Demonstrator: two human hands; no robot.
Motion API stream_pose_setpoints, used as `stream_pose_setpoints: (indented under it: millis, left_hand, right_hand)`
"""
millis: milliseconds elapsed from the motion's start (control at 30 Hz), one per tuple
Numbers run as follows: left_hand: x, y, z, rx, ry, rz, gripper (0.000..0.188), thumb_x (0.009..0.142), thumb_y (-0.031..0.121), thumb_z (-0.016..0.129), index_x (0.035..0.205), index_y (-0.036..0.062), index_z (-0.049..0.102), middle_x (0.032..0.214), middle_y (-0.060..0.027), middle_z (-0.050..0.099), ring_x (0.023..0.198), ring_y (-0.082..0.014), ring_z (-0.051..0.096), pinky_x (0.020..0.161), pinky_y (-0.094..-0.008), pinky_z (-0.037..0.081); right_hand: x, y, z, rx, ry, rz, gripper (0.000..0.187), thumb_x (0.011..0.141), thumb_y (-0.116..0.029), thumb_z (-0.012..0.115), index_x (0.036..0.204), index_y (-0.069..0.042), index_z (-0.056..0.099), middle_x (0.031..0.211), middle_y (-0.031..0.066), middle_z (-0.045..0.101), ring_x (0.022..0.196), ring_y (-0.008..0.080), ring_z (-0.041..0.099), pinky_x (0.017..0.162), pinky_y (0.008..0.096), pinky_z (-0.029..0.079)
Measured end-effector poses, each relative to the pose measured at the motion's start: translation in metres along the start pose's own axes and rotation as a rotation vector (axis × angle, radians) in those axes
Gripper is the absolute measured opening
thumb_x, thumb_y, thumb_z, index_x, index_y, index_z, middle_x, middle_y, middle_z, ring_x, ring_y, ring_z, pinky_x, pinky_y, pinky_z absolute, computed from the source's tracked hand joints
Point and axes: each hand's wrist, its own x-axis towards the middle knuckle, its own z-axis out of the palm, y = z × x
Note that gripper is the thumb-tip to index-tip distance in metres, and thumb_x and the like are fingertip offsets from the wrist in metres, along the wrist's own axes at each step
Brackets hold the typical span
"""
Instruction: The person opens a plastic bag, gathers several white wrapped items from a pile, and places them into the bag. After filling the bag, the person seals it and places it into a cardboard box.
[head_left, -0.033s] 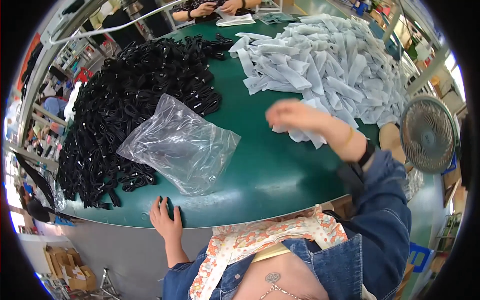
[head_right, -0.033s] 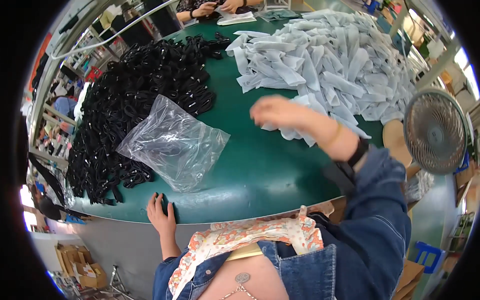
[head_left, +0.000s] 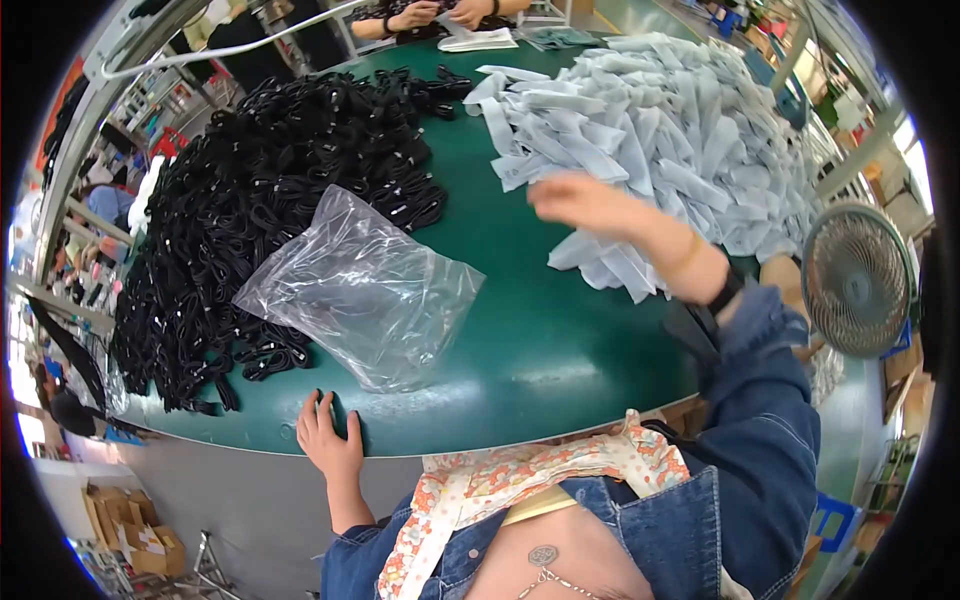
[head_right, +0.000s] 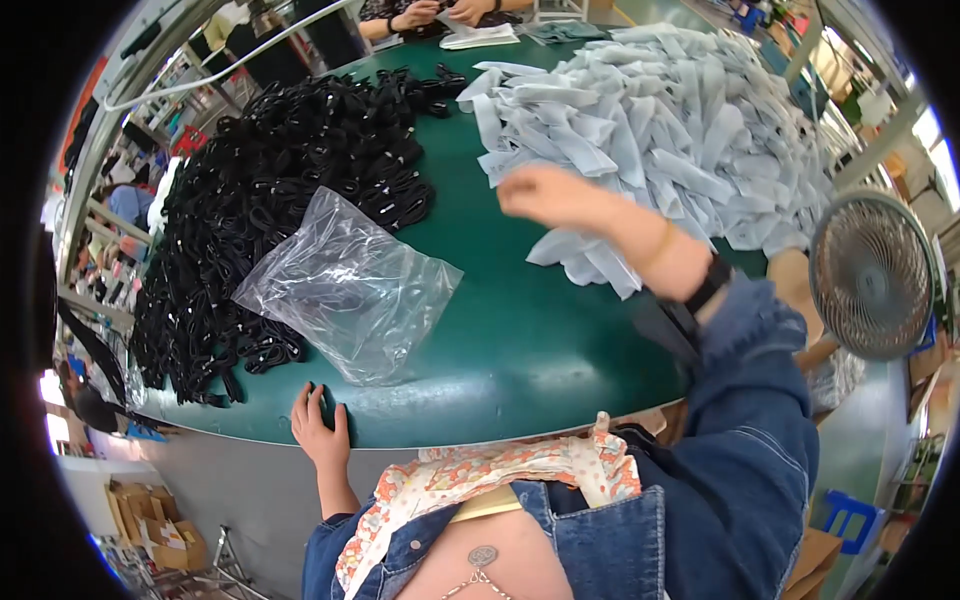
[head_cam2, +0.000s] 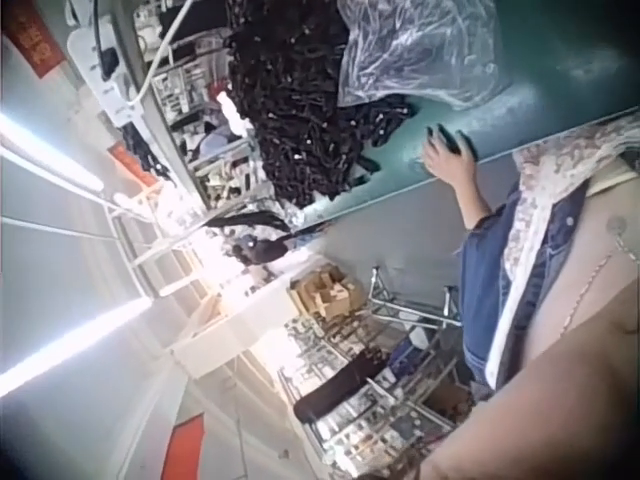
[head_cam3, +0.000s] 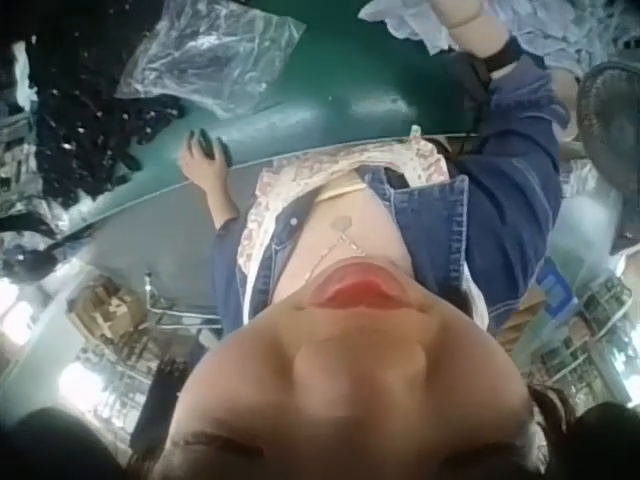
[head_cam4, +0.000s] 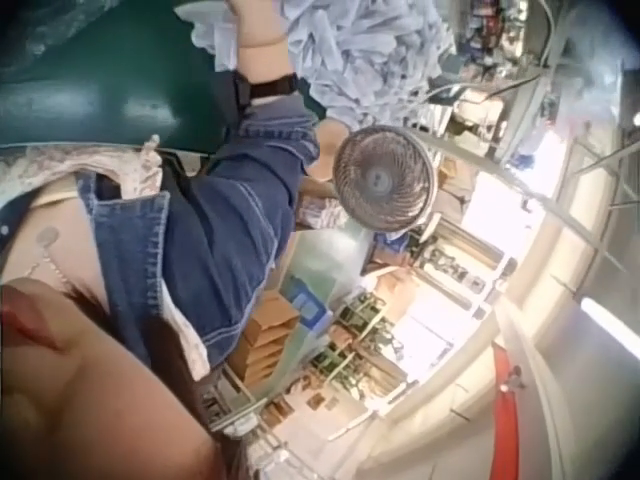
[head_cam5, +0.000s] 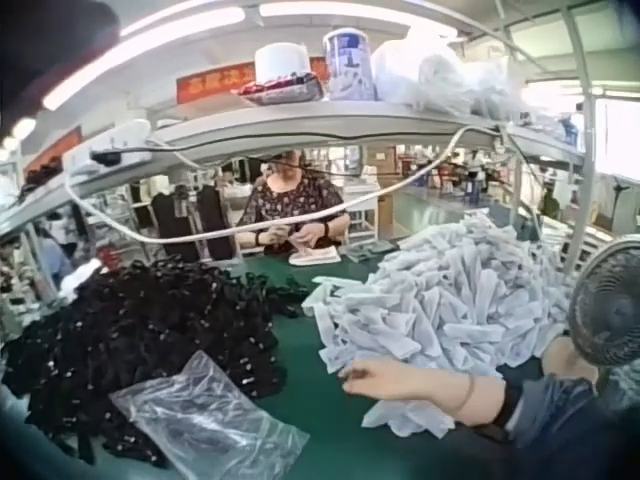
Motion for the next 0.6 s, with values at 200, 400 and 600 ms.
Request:
stream_pose_setpoints:
  millis: [200,400,600]
  left_hand:
    - [-0.003,0.002,-0.005,0.006,0.044,-0.058,0.041,0.073,0.021,0.064,0.112,0.0103,0.060,0.127,-0.0113,0.052,0.117,-0.0319,0.047,0.099,-0.0429,0.033]
    - [0.004,0.004,-0.002,0.004,0.010,-0.066,0.044,0.071,0.021,0.065,0.113,0.0099,0.060,0.126,-0.0111,0.053,0.115,-0.0326,0.048,0.099,-0.0430,0.033]
    - [0.001,0.000,-0.001,0.007,0.004,-0.047,0.044,0.072,0.022,0.065,0.114,0.0097,0.060,0.127,-0.0113,0.053,0.116,-0.0327,0.048,0.098,-0.0427,0.034]
  right_hand:
    - [0.144,0.065,-0.014,-0.538,0.549,0.371,0.060,0.077,-0.048,0.061,0.124,-0.011,0.055,0.135,0.0140,0.043,0.124,0.0365,0.040,0.097,0.0531,0.036]
    - [0.163,0.090,0.015,-0.856,0.416,0.541,0.058,0.074,-0.053,0.058,0.124,-0.022,0.056,0.148,0.0102,0.024,0.133,0.0416,0.024,0.096,0.0712,0.023]
    - [0.132,0.081,0.033,-0.953,0.265,0.366,0.053,0.073,-0.048,0.059,0.120,-0.025,0.058,0.142,0.0066,0.035,0.125,0.0361,0.037,0.093,0.0712,0.025]
